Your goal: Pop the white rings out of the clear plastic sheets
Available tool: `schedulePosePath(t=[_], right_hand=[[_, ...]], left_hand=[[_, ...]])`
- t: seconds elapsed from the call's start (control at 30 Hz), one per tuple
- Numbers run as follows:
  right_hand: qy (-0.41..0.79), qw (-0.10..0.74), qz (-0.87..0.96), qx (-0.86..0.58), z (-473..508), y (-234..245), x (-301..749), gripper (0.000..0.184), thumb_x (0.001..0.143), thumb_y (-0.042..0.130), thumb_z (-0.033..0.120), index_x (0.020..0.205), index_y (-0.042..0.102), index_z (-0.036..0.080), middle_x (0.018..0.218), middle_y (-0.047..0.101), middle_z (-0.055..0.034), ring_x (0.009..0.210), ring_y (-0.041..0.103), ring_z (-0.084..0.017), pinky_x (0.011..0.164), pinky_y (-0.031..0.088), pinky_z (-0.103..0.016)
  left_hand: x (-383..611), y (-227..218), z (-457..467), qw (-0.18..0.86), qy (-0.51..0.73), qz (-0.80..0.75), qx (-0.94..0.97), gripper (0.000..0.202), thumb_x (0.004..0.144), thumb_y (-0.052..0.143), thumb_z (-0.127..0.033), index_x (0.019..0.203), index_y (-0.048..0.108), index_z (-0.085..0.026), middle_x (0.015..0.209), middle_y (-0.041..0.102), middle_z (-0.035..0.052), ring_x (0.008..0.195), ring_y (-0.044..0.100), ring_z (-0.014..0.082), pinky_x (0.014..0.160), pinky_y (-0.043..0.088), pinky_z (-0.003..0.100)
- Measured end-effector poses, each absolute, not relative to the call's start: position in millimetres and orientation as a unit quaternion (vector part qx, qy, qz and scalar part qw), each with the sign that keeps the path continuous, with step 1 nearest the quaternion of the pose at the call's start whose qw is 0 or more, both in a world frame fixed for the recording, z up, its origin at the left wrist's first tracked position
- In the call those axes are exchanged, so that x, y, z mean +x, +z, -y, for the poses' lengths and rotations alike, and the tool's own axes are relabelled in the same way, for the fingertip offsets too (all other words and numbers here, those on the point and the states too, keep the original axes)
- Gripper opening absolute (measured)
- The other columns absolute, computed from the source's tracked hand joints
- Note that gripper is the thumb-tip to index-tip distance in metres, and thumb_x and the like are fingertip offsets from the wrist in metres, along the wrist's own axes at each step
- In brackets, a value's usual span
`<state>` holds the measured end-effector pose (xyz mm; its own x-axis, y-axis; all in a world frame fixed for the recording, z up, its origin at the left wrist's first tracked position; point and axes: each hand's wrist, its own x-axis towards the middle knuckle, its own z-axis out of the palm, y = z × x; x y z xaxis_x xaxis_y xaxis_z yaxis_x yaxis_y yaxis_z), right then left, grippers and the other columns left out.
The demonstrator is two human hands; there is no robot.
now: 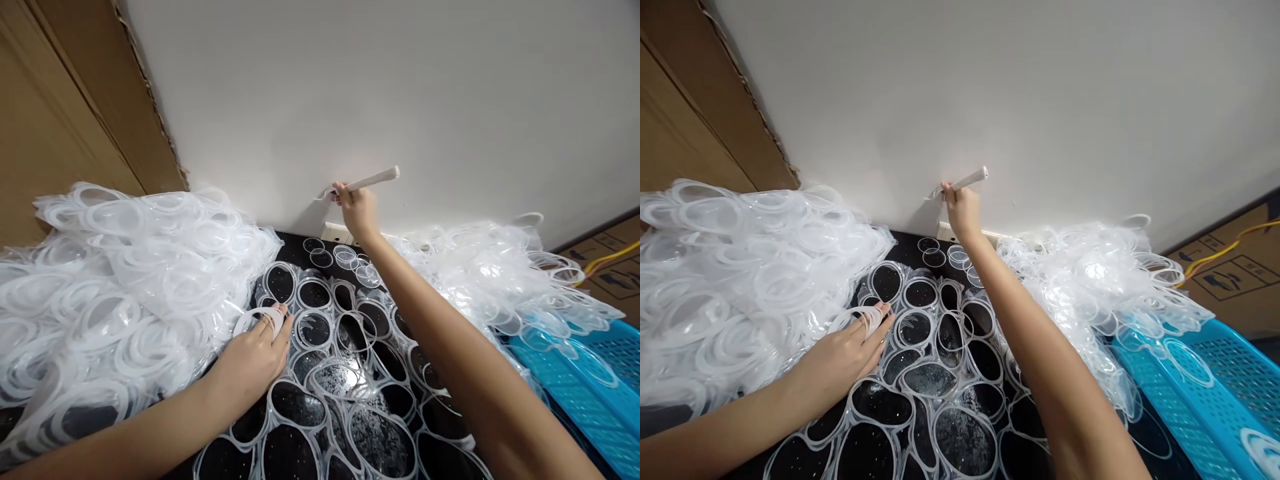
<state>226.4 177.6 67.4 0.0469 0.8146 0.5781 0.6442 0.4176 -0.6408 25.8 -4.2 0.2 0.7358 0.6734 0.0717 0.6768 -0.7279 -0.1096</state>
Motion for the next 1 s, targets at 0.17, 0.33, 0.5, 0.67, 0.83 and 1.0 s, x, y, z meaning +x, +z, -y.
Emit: schedulePosePath(t=[0.17, 0.33, 0.5, 0.67, 0.83, 1.0], right_hand=[[0.377, 0.365, 0.719, -0.456, -115, 92, 222, 0.034, 0.084, 0.049, 0.037, 0.097, 0.064, 0.009, 0.083, 0.067, -0.0101, 0.067, 0.064, -0.014, 0.065, 0.052, -0.028], [0.569, 0.235, 0.705, -0.352, -59, 100, 214, 0.031, 0.084, 0.051, 0.037, 0.096, 0.065, 0.012, 0.074, 0.068, -0.0060, 0.070, 0.065, -0.013, 0.065, 0.053, -0.025], [0.647, 0.220, 0.667, -0.297, -52, 99, 211, 0.026, 0.083, 0.053, 0.033, 0.089, 0.067, 0.012, 0.079, 0.067, -0.0049, 0.065, 0.062, -0.009, 0.062, 0.053, -0.022], [0.602, 0.269, 0.652, -0.374, -58, 87, 218, 0.028, 0.083, 0.051, 0.036, 0.086, 0.067, 0.013, 0.075, 0.065, -0.0056, 0.069, 0.062, -0.012, 0.062, 0.052, -0.023], [0.497, 0.275, 0.684, -0.458, -62, 56, 227, 0.030, 0.085, 0.047, 0.034, 0.083, 0.067, 0.012, 0.080, 0.066, -0.0085, 0.069, 0.060, -0.012, 0.064, 0.050, -0.024], [0.420, 0.210, 0.727, -0.501, -61, 29, 225, 0.030, 0.086, 0.046, 0.034, 0.086, 0.067, 0.012, 0.081, 0.067, -0.0090, 0.071, 0.060, -0.014, 0.064, 0.048, -0.026]], left_hand=[[15, 9, -1, -0.117, -0.148, 0.387, -0.903, 0.038, 0.087, 0.031, -0.016, 0.121, 0.048, -0.012, 0.129, 0.048, 0.0146, 0.116, 0.046, 0.0279, 0.088, 0.046, 0.046], [12, 40, -10, -0.349, -0.320, 0.463, -0.749, 0.053, 0.087, 0.039, -0.036, 0.136, 0.023, -0.024, 0.132, 0.045, 0.0096, 0.115, 0.047, 0.0247, 0.090, 0.044, 0.041], [29, 56, -21, -0.527, -0.322, 0.448, -0.646, 0.067, 0.072, 0.060, -0.039, 0.132, 0.033, -0.025, 0.121, 0.053, 0.0085, 0.111, 0.049, 0.0250, 0.087, 0.042, 0.037], [37, 53, -27, -0.638, -0.308, 0.458, -0.537, 0.050, 0.079, 0.053, -0.036, 0.124, 0.043, -0.019, 0.055, 0.053, -0.0042, 0.083, 0.060, 0.0186, 0.072, 0.044, 0.029], [33, 52, -36, -0.681, -0.438, 0.410, -0.419, 0.049, 0.078, 0.051, -0.017, 0.126, 0.039, -0.018, 0.056, 0.055, -0.0054, 0.066, 0.059, 0.0108, 0.068, 0.044, 0.023], [28, 43, -40, -0.561, -0.388, 0.417, -0.601, 0.031, 0.080, 0.043, -0.019, 0.110, 0.053, -0.020, 0.100, 0.064, 0.0062, 0.058, 0.057, 0.0090, 0.050, 0.043, 0.021]])
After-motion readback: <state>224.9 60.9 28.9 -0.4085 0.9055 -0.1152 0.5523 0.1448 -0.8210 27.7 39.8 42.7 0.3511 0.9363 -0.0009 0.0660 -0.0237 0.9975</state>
